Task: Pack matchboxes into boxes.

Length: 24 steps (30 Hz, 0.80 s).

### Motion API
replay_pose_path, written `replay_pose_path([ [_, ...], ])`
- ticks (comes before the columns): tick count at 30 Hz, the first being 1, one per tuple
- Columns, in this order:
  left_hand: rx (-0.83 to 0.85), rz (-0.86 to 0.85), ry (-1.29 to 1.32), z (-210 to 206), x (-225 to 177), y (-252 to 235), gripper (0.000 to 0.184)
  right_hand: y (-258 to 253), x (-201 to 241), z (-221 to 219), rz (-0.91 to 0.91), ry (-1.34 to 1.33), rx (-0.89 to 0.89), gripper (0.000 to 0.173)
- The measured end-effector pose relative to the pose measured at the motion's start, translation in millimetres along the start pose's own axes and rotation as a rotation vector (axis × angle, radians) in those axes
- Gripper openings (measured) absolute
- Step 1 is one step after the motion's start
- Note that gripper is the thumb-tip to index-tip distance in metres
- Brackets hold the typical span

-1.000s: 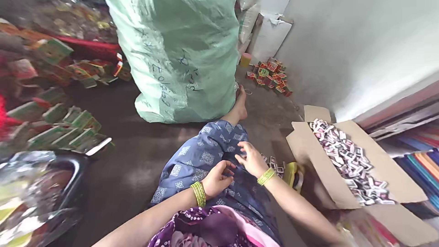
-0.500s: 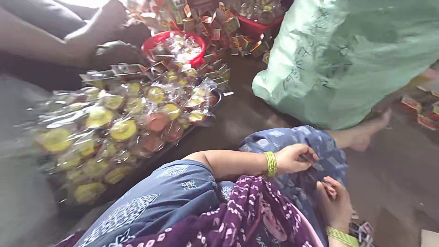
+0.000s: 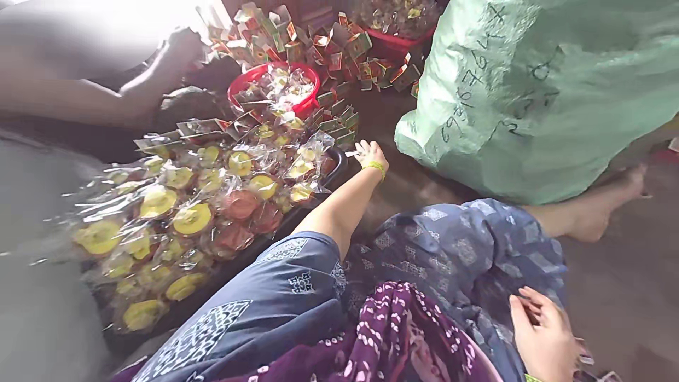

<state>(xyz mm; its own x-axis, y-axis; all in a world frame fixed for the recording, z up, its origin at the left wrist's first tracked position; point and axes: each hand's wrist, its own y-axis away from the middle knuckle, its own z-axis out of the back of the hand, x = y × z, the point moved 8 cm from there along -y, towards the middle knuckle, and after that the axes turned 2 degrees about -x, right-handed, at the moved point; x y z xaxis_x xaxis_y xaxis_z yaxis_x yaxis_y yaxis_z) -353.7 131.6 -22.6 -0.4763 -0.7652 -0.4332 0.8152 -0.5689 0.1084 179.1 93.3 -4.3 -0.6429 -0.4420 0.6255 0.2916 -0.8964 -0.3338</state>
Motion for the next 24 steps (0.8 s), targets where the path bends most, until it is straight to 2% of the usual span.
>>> replay_pose_path([
  [2, -0.007, 0.012, -0.208, -2, 7, -27, 0.084, -1, 0, 1, 0.001, 0.015, 0.01, 0.032],
  [5, 0.069, 0.015, -0.429, 2, 21, -60, 0.066, 0, 3, 2, 0.015, 0.048, 0.015, 0.028],
  [8, 0.164, 0.129, -0.382, 12, 42, -77, 0.058, -3, 4, 5, 0.041, 0.062, 0.01, 0.024],
  [10, 0.142, 0.14, -0.313, 20, 42, -73, 0.051, -4, 3, 4, 0.042, 0.07, -0.002, 0.023],
  [13, 0.122, 0.092, -0.429, 23, 29, -62, 0.035, -6, 3, 3, 0.058, 0.106, -0.017, 0.025],
  [19, 0.116, 0.026, -0.554, 18, 17, -55, 0.031, -4, 1, 3, 0.055, 0.122, -0.044, 0.026],
  [24, 0.236, -0.115, -0.633, -7, -27, -14, 0.023, -3, 1, 3, 0.074, 0.124, -0.05, 0.026],
])
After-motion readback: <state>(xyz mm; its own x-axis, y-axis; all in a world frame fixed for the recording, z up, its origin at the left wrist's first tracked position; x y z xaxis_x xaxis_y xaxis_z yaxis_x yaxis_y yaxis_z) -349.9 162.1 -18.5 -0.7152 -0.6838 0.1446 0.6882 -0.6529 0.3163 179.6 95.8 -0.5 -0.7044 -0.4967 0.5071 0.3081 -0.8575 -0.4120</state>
